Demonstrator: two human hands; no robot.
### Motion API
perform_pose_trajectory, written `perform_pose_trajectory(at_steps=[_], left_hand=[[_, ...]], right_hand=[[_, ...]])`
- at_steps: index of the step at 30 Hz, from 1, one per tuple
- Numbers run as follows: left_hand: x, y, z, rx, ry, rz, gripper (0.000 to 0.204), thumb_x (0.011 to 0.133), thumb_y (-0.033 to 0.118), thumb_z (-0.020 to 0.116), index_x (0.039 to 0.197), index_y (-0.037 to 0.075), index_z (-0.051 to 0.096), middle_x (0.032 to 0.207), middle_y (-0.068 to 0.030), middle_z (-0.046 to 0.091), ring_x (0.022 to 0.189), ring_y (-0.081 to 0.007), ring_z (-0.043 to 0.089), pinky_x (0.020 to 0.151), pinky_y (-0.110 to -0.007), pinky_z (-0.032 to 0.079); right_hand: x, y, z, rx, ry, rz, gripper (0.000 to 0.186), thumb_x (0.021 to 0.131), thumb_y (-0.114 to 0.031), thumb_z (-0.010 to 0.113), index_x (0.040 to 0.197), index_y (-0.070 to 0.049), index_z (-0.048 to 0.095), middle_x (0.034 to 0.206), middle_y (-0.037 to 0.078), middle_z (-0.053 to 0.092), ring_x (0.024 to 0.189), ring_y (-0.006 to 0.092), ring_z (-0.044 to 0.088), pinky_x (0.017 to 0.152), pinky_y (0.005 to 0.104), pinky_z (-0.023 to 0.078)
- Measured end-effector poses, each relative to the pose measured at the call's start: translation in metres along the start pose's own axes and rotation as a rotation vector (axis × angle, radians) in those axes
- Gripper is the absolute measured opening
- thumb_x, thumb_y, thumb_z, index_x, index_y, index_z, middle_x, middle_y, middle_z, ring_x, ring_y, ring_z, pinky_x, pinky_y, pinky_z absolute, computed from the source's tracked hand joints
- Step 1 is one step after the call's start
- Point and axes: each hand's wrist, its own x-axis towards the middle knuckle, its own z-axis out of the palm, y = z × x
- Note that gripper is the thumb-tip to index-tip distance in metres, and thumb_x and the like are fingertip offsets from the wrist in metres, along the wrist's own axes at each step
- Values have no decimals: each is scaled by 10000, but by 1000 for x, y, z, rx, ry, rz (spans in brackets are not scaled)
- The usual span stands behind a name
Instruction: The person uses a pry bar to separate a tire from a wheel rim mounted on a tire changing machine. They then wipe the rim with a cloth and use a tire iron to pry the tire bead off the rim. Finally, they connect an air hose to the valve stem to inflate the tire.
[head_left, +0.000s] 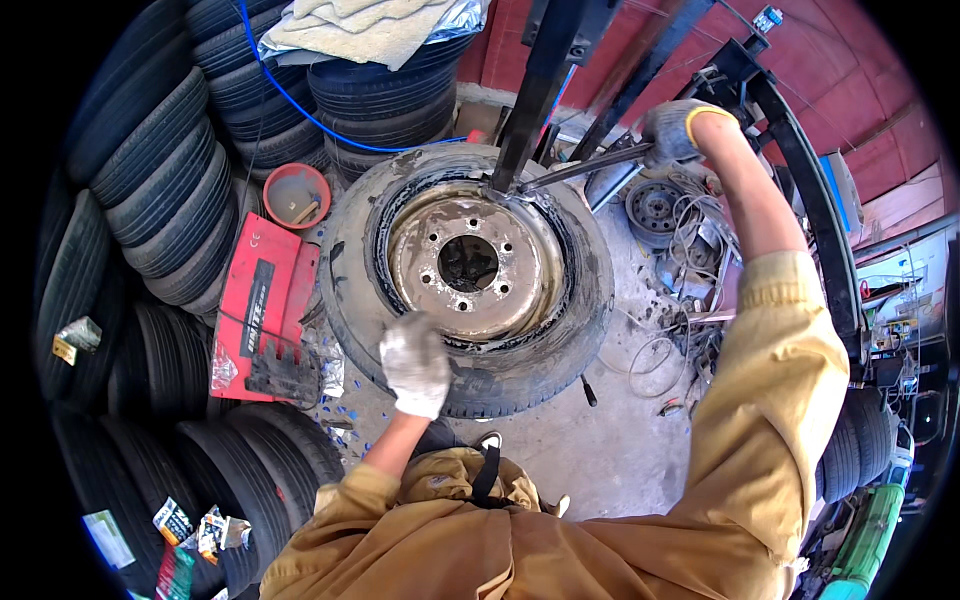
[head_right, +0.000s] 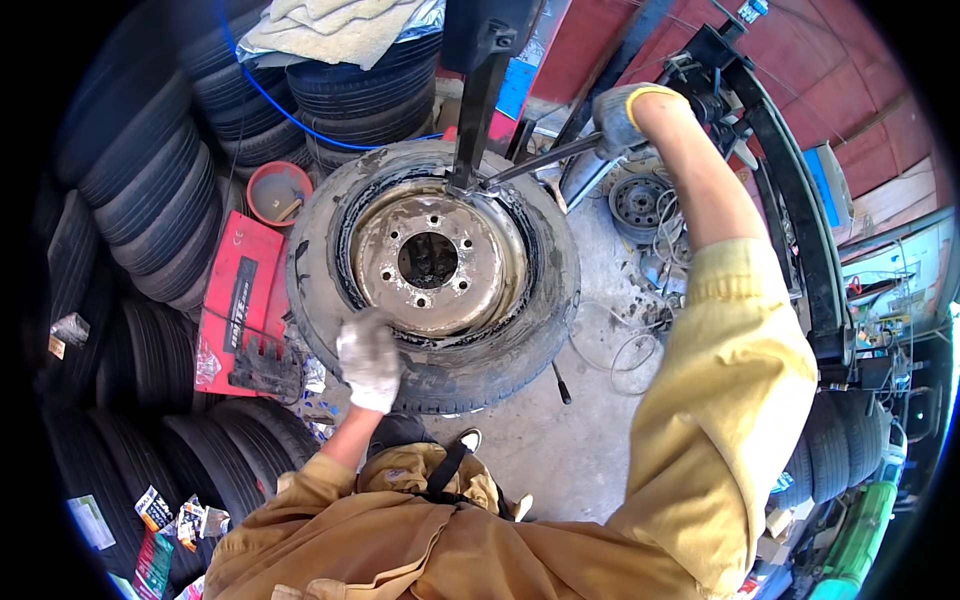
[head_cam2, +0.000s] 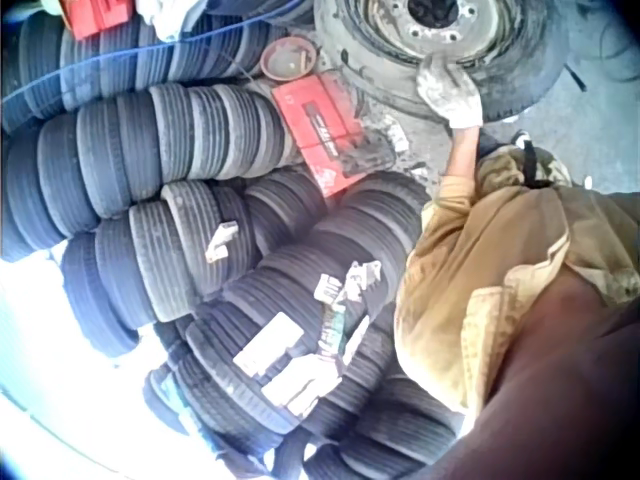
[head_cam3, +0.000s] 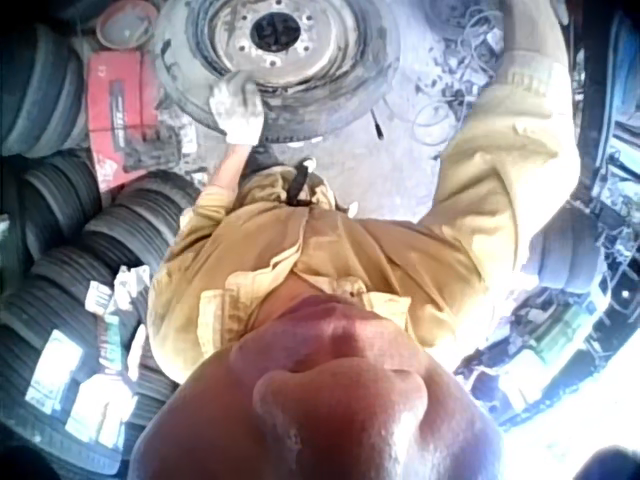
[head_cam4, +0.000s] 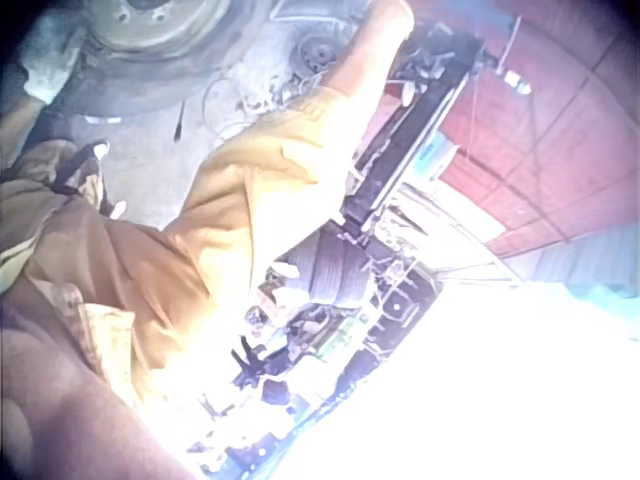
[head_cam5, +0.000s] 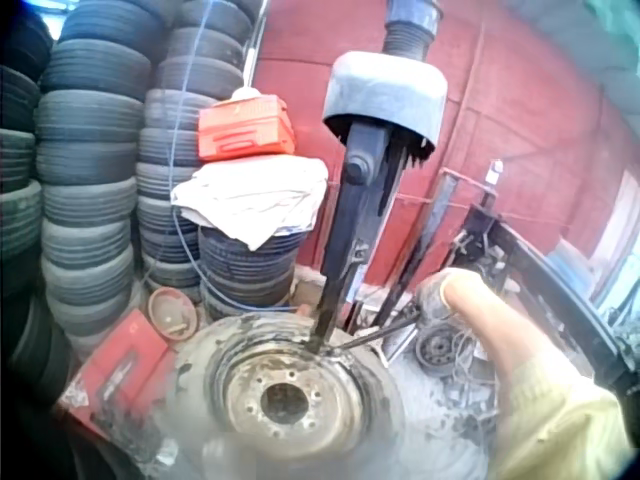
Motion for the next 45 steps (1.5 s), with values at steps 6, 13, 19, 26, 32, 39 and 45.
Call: perform_pose_trajectory(at_steps=[6, 13, 19, 26, 32, 39, 45], left_hand=[[2, 8, 3, 185, -41, 45, 208, 840, 56, 655, 1044, 97, 658, 1045, -99, 650, 1019, -314, 613, 940, -472, 439], [-1, 4, 5, 275, -96, 65, 199, 841, 99, 665, 1040, 99, 659, 1049, -97, 653, 1028, -315, 607, 951, -467, 433], [-4, -2, 4, 323, -98, 86, 192, 833, 104, 670, 1024, 100, 667, 1051, -97, 653, 1029, -311, 606, 946, -469, 434], [-17, -2, 4, 338, -168, 170, 238, 818, 98, 663, 1054, 118, 639, 1072, -72, 626, 1052, -293, 597, 949, -464, 435], [-10, 10, 24, 161, -339, 222, 274, 841, 161, 659, 1105, 94, 627, 1113, -98, 610, 1070, -290, 580, 972, -448, 442], [-31, 75, 136, 234, -978, 372, 686, 933, 406, 612, 1492, 54, 428, 1562, -166, 366, 1485, -318, 286, 1214, -465, 248], [-36, 67, 141, 257, -996, 390, 758, 895, 442, 648, 1508, 62, 415, 1592, -167, 337, 1499, -347, 255, 1224, -503, 199]], right_hand=[[40, -70, 102, 101, 301, 99, 295, 854, -240, 594, 1061, -127, 771, 1034, 180, 737, 993, 346, 715, 839, 426, 585], [-11, -158, 171, 172, 636, 447, 213, 886, -183, 589, 801, -103, 768, 801, 118, 757, 748, 292, 754, 644, 427, 581], [-9, -198, 217, 447, 603, 635, 238, 945, -191, 520, 888, -106, 735, 811, 148, 750, 768, 312, 752, 680, 467, 590], [-4, -224, 281, 484, 562, 553, 238, 971, -146, 459, 1147, -69, 600, 915, 193, 724, 719, 358, 742, 633, 458, 605], [-59, -159, 236, 473, 439, 316, 292, 1008, -246, 469, 1166, -43, 608, 888, 221, 727, 837, 405, 715, 724, 514, 553], [-141, -133, 199, 428, 363, 331, 417, 1016, -411, 512, 1289, -111, 609, 901, 225, 717, 844, 421, 697, 746, 526, 535], [-193, -119, 133, 39, 270, 426, 364, 966, -338, 595, 1306, -210, 603, 897, 177, 678, 791, 375, 708, 689, 491, 555]])
